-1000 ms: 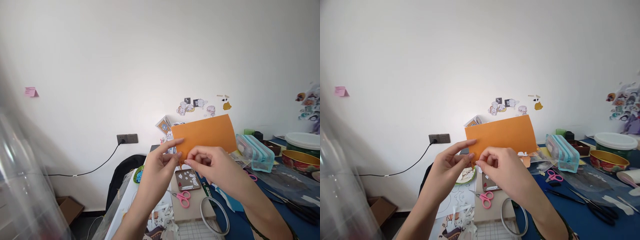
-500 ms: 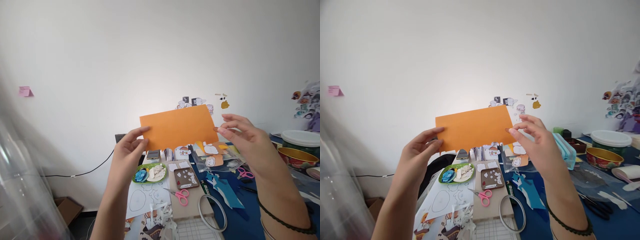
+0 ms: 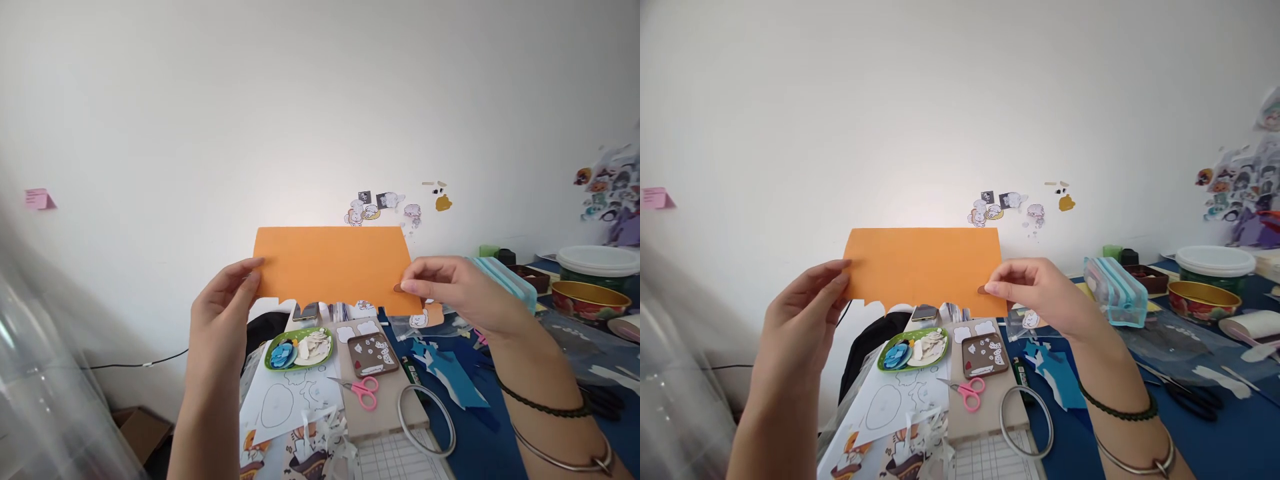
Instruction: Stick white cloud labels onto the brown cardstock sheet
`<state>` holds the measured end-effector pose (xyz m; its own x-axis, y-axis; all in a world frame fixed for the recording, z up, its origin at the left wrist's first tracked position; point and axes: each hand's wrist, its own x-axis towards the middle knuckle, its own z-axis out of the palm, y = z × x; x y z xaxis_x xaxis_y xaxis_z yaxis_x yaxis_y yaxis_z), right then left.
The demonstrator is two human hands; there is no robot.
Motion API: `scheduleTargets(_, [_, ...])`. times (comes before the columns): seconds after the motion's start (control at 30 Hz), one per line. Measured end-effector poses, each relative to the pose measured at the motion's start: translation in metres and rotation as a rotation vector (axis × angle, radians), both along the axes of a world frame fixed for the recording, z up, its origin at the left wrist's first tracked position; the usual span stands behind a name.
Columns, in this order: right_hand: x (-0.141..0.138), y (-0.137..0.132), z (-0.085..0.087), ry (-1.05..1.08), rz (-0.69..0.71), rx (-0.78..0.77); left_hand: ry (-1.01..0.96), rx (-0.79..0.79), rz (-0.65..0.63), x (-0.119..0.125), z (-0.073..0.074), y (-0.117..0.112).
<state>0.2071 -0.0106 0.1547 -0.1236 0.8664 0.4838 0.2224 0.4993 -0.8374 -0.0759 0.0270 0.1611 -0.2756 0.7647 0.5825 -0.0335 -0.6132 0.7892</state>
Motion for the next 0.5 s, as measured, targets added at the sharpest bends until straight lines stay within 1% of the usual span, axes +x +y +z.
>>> scheduleTargets(0.07, [-0.003, 0.002, -0.002, 0.053, -0.048, 0.072, -0.112, 0.071, -0.039, 0.008, 0.002, -0.005])
scheduleTargets(0.13, [-0.007, 0.005, -0.004, 0.127, -0.083, 0.153, -0.194, 0.147, -0.120, 0.020, 0.003, -0.014])
scheduleTargets(0.2, [-0.013, 0.007, -0.006, 0.202, -0.111, 0.224, -0.246, 0.180, -0.193, 0.034, 0.001, -0.025])
scheduleTargets(0.23, [-0.016, 0.008, -0.007, 0.228, -0.128, 0.254, -0.256, 0.194, -0.206, 0.042, -0.001, -0.030])
scheduleTargets(0.3, [-0.025, 0.008, -0.009, 0.249, -0.168, 0.312, -0.194, 0.177, -0.232, 0.056, -0.007, -0.037])
scheduleTargets(0.37, [-0.033, 0.007, -0.010, 0.232, -0.188, 0.350, -0.094, 0.163, -0.260, 0.067, -0.016, -0.040])
scheduleTargets(0.43, [-0.041, 0.005, -0.011, 0.209, -0.175, 0.364, 0.031, 0.123, -0.305, 0.074, -0.023, -0.039])
scheduleTargets(0.5, [-0.046, 0.003, -0.011, 0.184, -0.135, 0.353, 0.148, 0.083, -0.307, 0.076, -0.028, -0.036])
